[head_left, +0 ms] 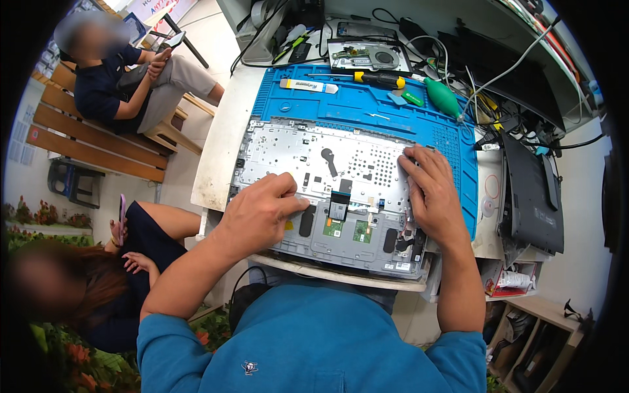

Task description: The person works on the internal components of a laptop, handling a ribbon cable and pressing on a silver metal plate within the chassis.

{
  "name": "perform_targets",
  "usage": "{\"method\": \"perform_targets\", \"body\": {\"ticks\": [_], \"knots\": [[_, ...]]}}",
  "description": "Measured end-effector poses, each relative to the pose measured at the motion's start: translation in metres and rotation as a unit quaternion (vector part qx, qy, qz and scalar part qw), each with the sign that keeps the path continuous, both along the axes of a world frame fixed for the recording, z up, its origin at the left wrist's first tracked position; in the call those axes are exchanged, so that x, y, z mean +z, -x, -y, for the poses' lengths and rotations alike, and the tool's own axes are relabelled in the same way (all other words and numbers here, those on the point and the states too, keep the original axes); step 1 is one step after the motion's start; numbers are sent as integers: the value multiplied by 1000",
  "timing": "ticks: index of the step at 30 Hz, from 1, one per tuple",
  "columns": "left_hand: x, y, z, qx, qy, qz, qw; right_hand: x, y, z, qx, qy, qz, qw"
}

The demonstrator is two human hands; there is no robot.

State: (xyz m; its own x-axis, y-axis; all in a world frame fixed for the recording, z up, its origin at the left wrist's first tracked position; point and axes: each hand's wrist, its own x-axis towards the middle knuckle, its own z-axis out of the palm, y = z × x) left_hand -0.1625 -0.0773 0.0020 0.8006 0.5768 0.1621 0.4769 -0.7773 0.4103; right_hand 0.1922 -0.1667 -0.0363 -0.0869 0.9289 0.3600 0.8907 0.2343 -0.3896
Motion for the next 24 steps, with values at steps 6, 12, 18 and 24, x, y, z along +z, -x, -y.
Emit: {"method": "perform_targets", "body": {"ticks": [6, 12, 18, 24], "knots": [[-1, 1, -11, -34, -2, -13, 999, -1, 0, 1, -1, 1, 3, 1000], [-1, -10, 16, 60, 21, -5, 998, 1, 1, 1, -5, 4, 0, 1000], [-6, -6, -2, 13, 27, 19, 999, -4, -2, 1, 4, -3, 3, 1000], [-6, 7, 4, 62, 97, 75, 990, 0, -2, 1, 0, -3, -5, 1000]]}}
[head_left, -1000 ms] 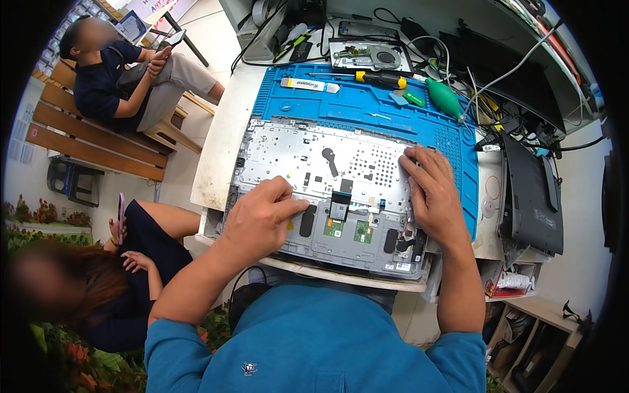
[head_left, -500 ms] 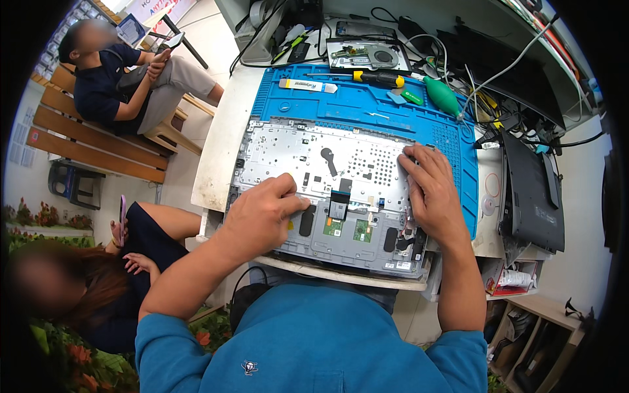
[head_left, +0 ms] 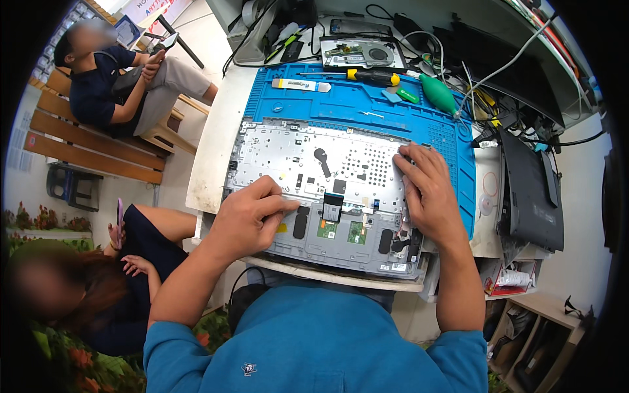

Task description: The person works on the internal components of a laptop, handling a ribbon cable and pressing on a silver metal plate within the chassis.

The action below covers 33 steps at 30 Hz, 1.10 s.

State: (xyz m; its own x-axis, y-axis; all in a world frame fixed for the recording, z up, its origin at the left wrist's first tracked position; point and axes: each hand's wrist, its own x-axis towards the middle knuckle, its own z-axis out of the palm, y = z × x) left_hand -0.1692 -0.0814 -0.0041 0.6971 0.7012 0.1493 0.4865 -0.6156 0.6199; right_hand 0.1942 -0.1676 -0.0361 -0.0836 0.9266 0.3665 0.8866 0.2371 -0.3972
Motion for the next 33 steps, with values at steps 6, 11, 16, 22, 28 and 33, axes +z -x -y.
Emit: {"method": "perform_targets", "body": {"ticks": [6, 11, 16, 22, 28, 33], "knots": [[2, 0, -5, -28, -11, -19, 999, 2, 3, 0, 0, -6, -2, 1000], [1, -4, -4, -31, -41, -22, 998, 2, 3, -1, -4, 0, 0, 1000], [7, -12, -7, -30, -26, -63, 997, 2, 4, -1, -7, 1, 0, 1000], [9, -5, -13, -2, 11, -21, 1000, 2, 4, -2, -3, 1, -6, 1000], [11, 15, -15, 5, 12, -8, 1000, -1, 1, -1, -5, 3, 0, 1000], [7, 20, -14, -12, -7, -28, 1000, 0, 2, -2, -1, 3, -5, 1000]]}}
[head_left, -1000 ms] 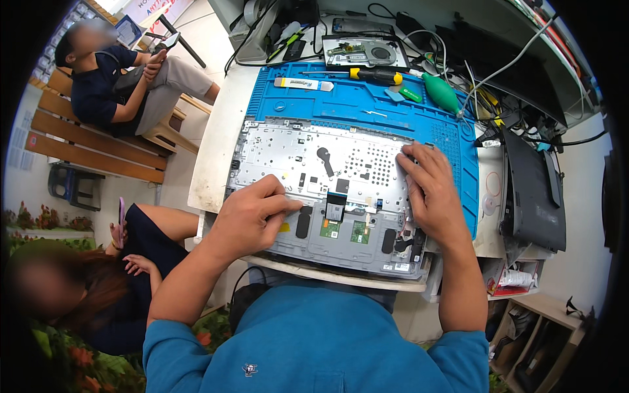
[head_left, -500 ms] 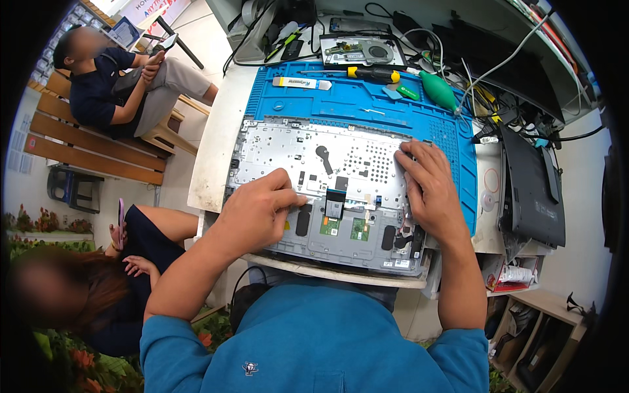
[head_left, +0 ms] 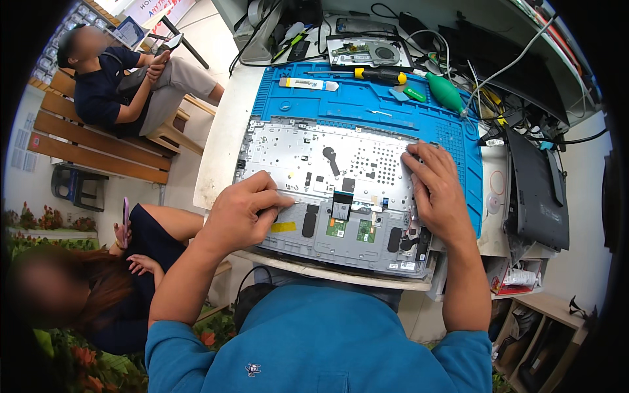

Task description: The person works on the internal components of a laptop, handling a ribbon cable and pressing on a silver metal plate within the chassis.

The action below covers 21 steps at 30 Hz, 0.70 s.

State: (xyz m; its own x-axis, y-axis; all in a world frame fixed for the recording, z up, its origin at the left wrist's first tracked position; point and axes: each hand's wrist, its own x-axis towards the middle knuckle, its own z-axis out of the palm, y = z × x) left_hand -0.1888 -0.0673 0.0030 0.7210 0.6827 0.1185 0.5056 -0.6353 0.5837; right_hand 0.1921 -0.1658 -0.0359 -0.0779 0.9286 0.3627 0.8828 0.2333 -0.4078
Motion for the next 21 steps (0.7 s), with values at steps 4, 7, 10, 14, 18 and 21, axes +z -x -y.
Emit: {"method": "perform_targets", "body": {"ticks": [4, 7, 10, 14, 18, 21], "knots": [[0, -2, 0, 3, -4, -5, 1000, 0, 0, 0, -4, 2, 3, 1000], [1, -4, 1, 9, -6, -12, 1000, 1, 0, 1, -5, 2, 4, 1000], [2, -7, 5, 18, -8, -16, 1000, 0, 0, 1, -6, 0, 6, 1000], [0, -10, 13, 39, -23, -20, 999, 0, 1, 1, -5, 0, 3, 1000], [-4, -14, 18, 15, -86, -28, 996, 2, 1, 2, -5, 1, 4, 1000], [-4, -11, 16, -5, -98, -34, 995, -1, 1, 2, -2, 0, 3, 1000]]}}
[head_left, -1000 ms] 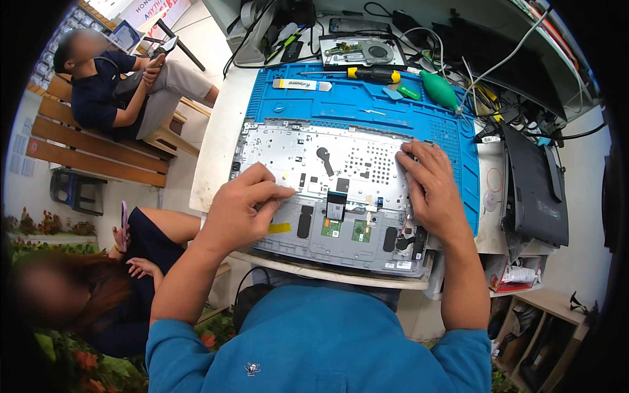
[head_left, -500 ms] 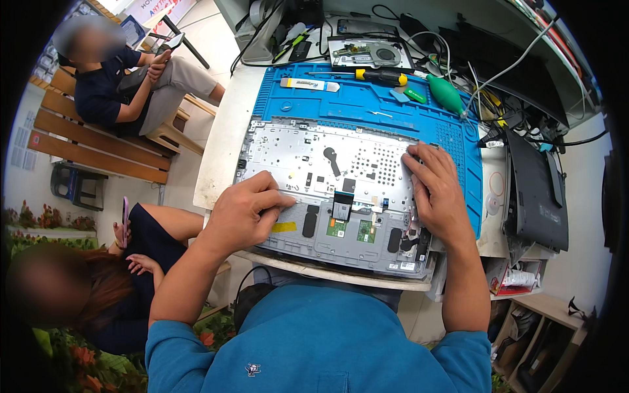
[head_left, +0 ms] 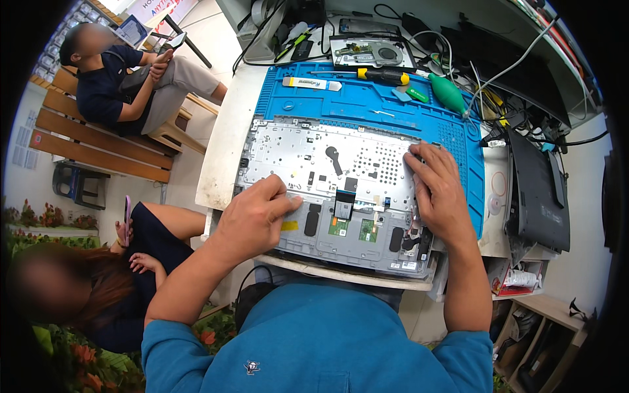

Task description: The person works on the internal components of a laptop, handling a ribbon cable and pressing on a silver metal plate within the chassis.

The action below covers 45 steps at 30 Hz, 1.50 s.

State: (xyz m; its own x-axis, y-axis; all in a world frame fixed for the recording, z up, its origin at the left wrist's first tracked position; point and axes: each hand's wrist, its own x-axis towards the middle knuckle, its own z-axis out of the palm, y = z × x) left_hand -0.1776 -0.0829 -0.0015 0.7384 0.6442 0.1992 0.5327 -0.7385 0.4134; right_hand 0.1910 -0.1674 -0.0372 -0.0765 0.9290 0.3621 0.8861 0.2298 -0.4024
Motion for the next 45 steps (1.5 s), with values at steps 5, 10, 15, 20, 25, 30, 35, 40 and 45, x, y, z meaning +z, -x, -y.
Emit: {"method": "perform_targets", "body": {"ticks": [5, 10, 15, 20, 25, 30, 35, 40, 45], "knots": [[10, 1, 2, 10, 31, -14, 999, 0, -2, 0, -3, -1, 11, 1000], [7, 4, 3, 35, 53, 5, 998, -3, -3, -2, 4, -13, 4, 1000], [14, -2, -5, -2, 27, -14, 1000, 1, -3, 0, 2, -4, 7, 1000], [10, -1, -9, -27, -5, -25, 999, -1, -1, 0, 0, -6, 7, 1000], [8, -9, 13, 29, 5, -31, 999, 0, -2, 1, -2, -3, 7, 1000], [6, -5, 4, -9, -11, -35, 999, 1, -1, 0, 0, -4, 6, 1000], [3, -12, 19, 0, -30, -53, 998, 0, -1, 0, -1, -6, 8, 1000], [2, -14, 24, 4, -57, -73, 996, -2, -1, 0, -1, -12, 11, 1000], [-1, -21, 30, 21, -76, -83, 993, 0, -1, 0, 0, -8, 8, 1000]]}}
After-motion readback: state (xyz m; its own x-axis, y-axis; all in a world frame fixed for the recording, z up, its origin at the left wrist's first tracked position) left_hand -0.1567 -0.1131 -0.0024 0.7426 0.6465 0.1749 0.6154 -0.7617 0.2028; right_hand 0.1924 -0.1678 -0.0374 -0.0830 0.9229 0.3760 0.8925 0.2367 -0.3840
